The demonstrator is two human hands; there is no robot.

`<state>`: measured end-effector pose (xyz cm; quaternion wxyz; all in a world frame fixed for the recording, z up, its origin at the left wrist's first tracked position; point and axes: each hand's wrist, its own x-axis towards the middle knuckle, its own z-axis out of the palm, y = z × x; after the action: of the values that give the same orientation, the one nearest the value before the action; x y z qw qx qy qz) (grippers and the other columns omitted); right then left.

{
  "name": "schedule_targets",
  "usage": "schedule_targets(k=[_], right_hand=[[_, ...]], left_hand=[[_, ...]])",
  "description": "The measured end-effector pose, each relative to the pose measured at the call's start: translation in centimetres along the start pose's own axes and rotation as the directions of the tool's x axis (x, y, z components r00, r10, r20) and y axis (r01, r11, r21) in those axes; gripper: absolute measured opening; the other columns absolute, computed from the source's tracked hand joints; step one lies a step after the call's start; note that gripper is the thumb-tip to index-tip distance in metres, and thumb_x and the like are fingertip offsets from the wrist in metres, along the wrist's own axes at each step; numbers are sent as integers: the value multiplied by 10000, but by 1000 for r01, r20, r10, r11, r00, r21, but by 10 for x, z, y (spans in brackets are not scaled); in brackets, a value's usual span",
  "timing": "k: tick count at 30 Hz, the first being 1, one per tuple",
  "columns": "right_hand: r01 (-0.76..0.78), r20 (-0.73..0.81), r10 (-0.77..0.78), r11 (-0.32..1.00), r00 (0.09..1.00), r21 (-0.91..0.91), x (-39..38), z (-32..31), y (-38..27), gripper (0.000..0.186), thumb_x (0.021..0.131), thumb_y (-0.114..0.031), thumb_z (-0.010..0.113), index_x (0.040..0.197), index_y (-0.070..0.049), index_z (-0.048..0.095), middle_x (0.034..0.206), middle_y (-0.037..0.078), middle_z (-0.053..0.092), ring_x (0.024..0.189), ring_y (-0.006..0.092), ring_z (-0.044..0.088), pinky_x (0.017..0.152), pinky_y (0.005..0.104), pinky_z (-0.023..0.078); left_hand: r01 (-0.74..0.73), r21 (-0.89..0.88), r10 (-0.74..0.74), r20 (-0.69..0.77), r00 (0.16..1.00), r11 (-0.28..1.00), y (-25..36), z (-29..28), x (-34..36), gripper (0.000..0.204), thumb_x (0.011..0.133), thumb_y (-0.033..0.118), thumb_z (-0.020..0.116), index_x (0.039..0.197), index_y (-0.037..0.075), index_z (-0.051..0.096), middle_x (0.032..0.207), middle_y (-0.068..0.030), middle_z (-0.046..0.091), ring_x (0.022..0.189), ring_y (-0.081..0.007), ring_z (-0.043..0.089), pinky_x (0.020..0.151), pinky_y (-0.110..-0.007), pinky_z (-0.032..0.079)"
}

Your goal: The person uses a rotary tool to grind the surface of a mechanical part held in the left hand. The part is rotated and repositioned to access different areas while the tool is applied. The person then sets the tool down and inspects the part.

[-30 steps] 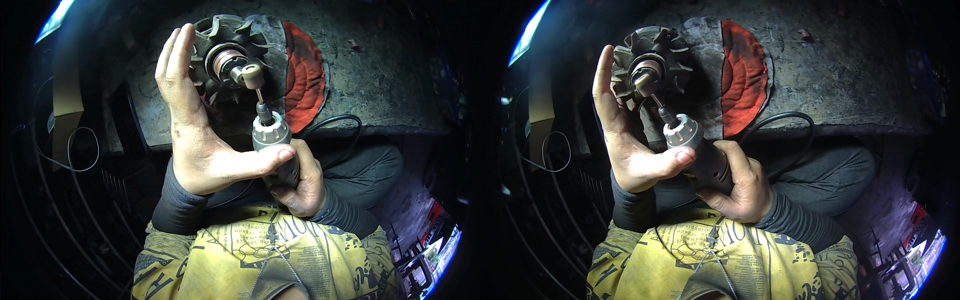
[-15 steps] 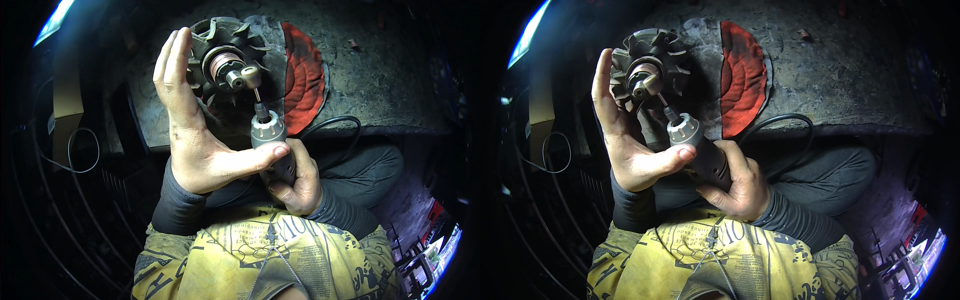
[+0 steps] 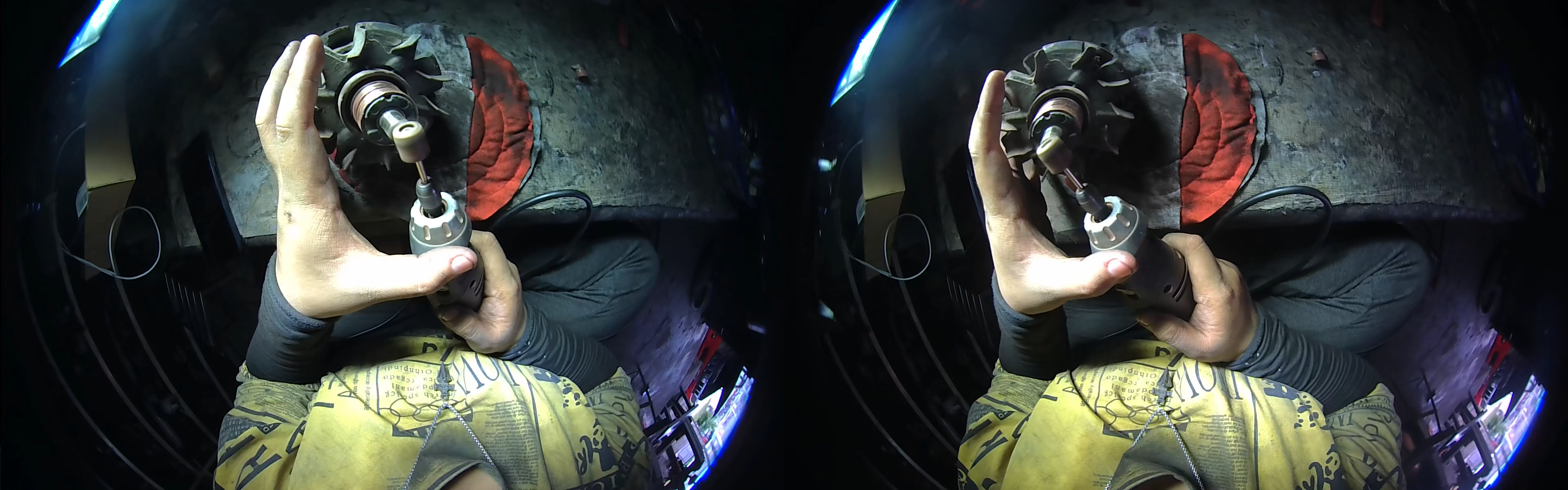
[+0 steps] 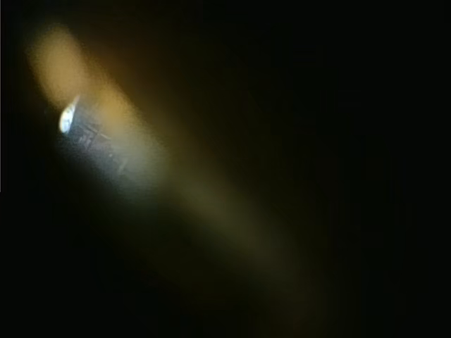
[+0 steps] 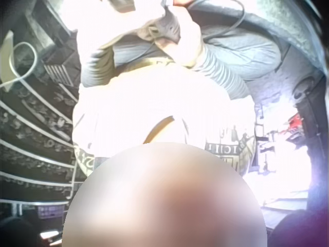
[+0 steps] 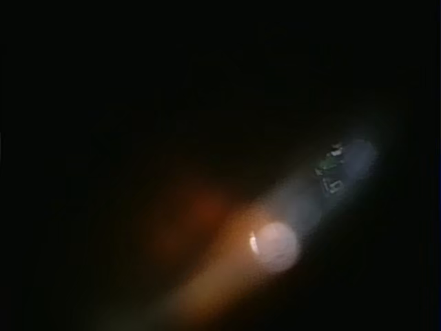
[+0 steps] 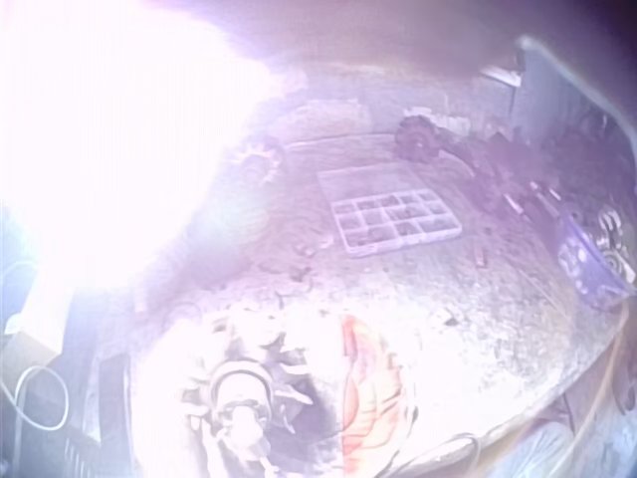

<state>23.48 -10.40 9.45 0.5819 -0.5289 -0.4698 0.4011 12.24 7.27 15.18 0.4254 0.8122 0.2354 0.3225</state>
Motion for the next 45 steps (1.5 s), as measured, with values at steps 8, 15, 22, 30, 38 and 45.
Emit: schedule_targets(k=[8, 15, 22, 30, 38, 45], right_hand=[[-93, -4, 94, 987, 996, 132, -3, 2, 2, 600, 837, -216, 818, 1264, 35, 481, 965, 145, 703, 879, 266, 746, 786, 349, 573], [-23, 3, 23, 999, 1000, 34, -2, 1, 2, 601, 836, -238, 822, 1253, 34, 485, 959, 147, 696, 862, 268, 744, 765, 352, 571], [-43, 5, 43, 998, 999, 45, -1, 1, 1, 603, 823, -223, 826, 1252, 34, 488, 971, 152, 701, 873, 286, 747, 781, 361, 577], [-18, -14, 19, 998, 1000, 66, 1, 0, 2, 575, 835, -176, 802, 1265, 32, 482, 975, 151, 716, 908, 266, 746, 808, 355, 577], [-3, -1, 3, 999, 1000, 44, -5, 0, 5, 613, 844, -251, 815, 1262, 47, 479, 972, 150, 695, 866, 268, 742, 765, 351, 569], [-53, 11, 53, 997, 999, 49, -3, 0, 1, 602, 837, -228, 809, 1261, 43, 478, 970, 152, 698, 865, 270, 743, 771, 355, 573]], left_hand=[[-7, 25, 7, -16, 1000, 1000, -2, 2, -1, 1482, 492, 378, 1017, 1615, 24, 117, 1432, -189, 444, 1267, -285, 551, 1076, -414, 496], [11, -55, -11, -10, 1000, 998, -2, 1, -2, 1470, 501, 369, 1011, 1617, 27, 117, 1420, -199, 454, 1272, -292, 552, 1091, -416, 484], [18, -84, -19, -17, 1000, 996, -3, 2, -2, 1443, 514, 356, 1004, 1616, 31, 130, 1390, -198, 486, 1267, -295, 559, 1090, -413, 486], [-19, 71, 20, -22, 1000, 997, -3, 1, -1, 1461, 501, 373, 1014, 1614, 27, 133, 1415, -198, 460, 1273, -290, 552, 1082, -414, 491], [16, -87, -17, -18, 1000, 996, -1, 3, -2, 1477, 493, 386, 1020, 1614, 27, 128, 1445, -203, 430, 1279, -301, 545, 1083, -420, 495], [3, -29, -3, -6, 1000, 1000, -2, 0, -2, 1455, 506, 385, 1013, 1612, 28, 138, 1441, -198, 438, 1277, -299, 550, 1077, -418, 499]])
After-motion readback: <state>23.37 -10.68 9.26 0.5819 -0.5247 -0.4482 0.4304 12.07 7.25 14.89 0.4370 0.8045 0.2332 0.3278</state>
